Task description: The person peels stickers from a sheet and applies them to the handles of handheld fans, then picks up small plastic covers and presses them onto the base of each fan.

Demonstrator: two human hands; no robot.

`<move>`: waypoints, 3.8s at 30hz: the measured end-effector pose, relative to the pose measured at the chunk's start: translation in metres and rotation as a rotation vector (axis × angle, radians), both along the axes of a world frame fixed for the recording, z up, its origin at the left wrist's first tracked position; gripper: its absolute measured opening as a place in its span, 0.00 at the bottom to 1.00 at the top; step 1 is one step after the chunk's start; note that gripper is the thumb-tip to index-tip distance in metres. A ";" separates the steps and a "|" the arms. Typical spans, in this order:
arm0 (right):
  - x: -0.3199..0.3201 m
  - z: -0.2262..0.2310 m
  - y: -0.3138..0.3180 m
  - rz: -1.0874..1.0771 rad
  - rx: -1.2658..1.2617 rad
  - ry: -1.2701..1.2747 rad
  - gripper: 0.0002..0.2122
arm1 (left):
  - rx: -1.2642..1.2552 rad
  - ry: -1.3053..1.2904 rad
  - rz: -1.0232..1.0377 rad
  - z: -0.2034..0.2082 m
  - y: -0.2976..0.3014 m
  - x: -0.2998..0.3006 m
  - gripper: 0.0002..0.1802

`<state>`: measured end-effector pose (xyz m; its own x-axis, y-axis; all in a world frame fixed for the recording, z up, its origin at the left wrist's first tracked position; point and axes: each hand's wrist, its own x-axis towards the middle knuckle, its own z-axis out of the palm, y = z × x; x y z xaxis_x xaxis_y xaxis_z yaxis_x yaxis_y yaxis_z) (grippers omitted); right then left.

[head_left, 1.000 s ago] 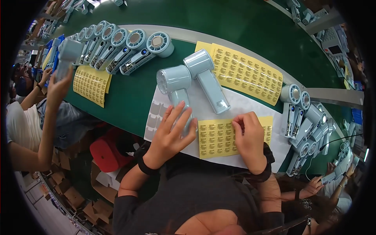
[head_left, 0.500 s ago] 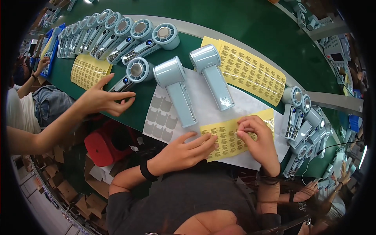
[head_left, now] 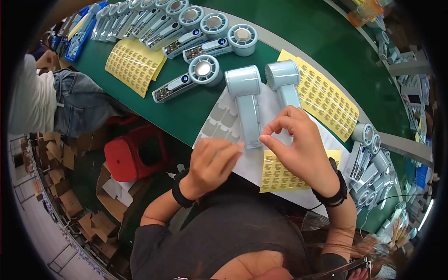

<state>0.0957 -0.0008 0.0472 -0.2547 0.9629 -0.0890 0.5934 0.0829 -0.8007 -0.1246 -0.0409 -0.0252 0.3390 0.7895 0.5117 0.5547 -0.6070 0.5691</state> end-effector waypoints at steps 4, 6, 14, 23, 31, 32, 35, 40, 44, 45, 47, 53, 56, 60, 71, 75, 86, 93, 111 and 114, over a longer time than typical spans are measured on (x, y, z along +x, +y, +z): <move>-0.006 -0.010 0.004 0.025 0.017 -0.077 0.05 | -0.022 -0.030 0.050 0.002 0.013 0.001 0.25; -0.007 -0.013 0.003 0.043 0.060 -0.113 0.05 | -0.017 -0.010 0.041 0.000 0.015 0.000 0.25; -0.013 -0.019 0.006 0.047 0.100 -0.173 0.04 | 0.070 0.114 -0.072 -0.003 0.017 -0.001 0.27; -0.007 -0.019 -0.014 -0.124 0.548 -0.245 0.06 | -0.041 0.209 -0.110 0.007 0.008 0.004 0.27; 0.059 -0.011 -0.061 -0.391 0.221 -0.113 0.06 | -0.006 0.412 0.585 -0.002 0.073 -0.070 0.27; 0.065 -0.015 -0.070 -0.419 0.163 -0.080 0.05 | -0.035 0.489 0.586 -0.008 0.077 -0.089 0.28; 0.079 -0.022 -0.091 -0.508 0.010 -0.021 0.05 | 0.004 0.480 0.466 0.013 0.068 -0.105 0.31; 0.081 -0.038 -0.102 -0.552 -0.146 0.059 0.05 | -0.106 -0.242 0.226 0.030 0.030 -0.078 0.28; 0.076 -0.053 -0.104 -0.538 -0.052 -0.010 0.05 | 0.111 -0.223 0.109 0.058 0.014 -0.037 0.25; 0.075 -0.056 -0.105 -0.534 -0.013 -0.042 0.05 | 0.170 -0.203 0.032 0.063 0.011 -0.029 0.24; 0.074 -0.057 -0.105 -0.530 -0.003 -0.026 0.05 | 0.238 -0.169 -0.041 0.079 0.007 -0.010 0.23; 0.073 -0.062 -0.110 -0.516 0.054 -0.098 0.04 | 0.405 0.180 -0.577 0.123 0.050 0.068 0.17; 0.064 -0.065 -0.114 -0.519 0.187 -0.169 0.04 | 0.659 0.305 -0.686 0.095 0.081 0.129 0.16; 0.059 -0.063 -0.119 -0.552 0.219 -0.233 0.06 | 0.772 0.484 -0.751 0.039 0.099 0.179 0.19; 0.091 -0.048 -0.128 -0.486 -0.112 0.165 0.06 | -0.014 0.369 -0.816 0.027 0.083 0.161 0.19; 0.106 -0.041 -0.125 -0.368 -0.242 0.392 0.04 | 0.198 0.478 -0.632 0.030 0.082 0.155 0.21; 0.129 -0.012 -0.099 -0.410 -0.288 0.303 0.04 | -0.138 0.522 -0.907 0.049 0.013 0.102 0.25; 0.153 0.005 -0.031 -0.358 -0.265 0.266 0.06 | 0.027 0.556 -0.600 0.047 0.049 0.138 0.35; 0.147 -0.003 0.016 -0.133 -0.454 -0.135 0.07 | -0.027 0.641 -0.621 0.038 0.058 0.135 0.37; 0.144 -0.009 0.009 -0.180 -0.414 -0.139 0.06 | -0.032 0.647 -0.626 0.040 0.059 0.135 0.37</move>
<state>0.2394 0.0086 0.0381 -0.0455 0.8669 -0.4965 0.6729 -0.3407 -0.6566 0.0106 0.0180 0.0144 0.9260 0.3737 0.0526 0.3452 -0.8951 0.2820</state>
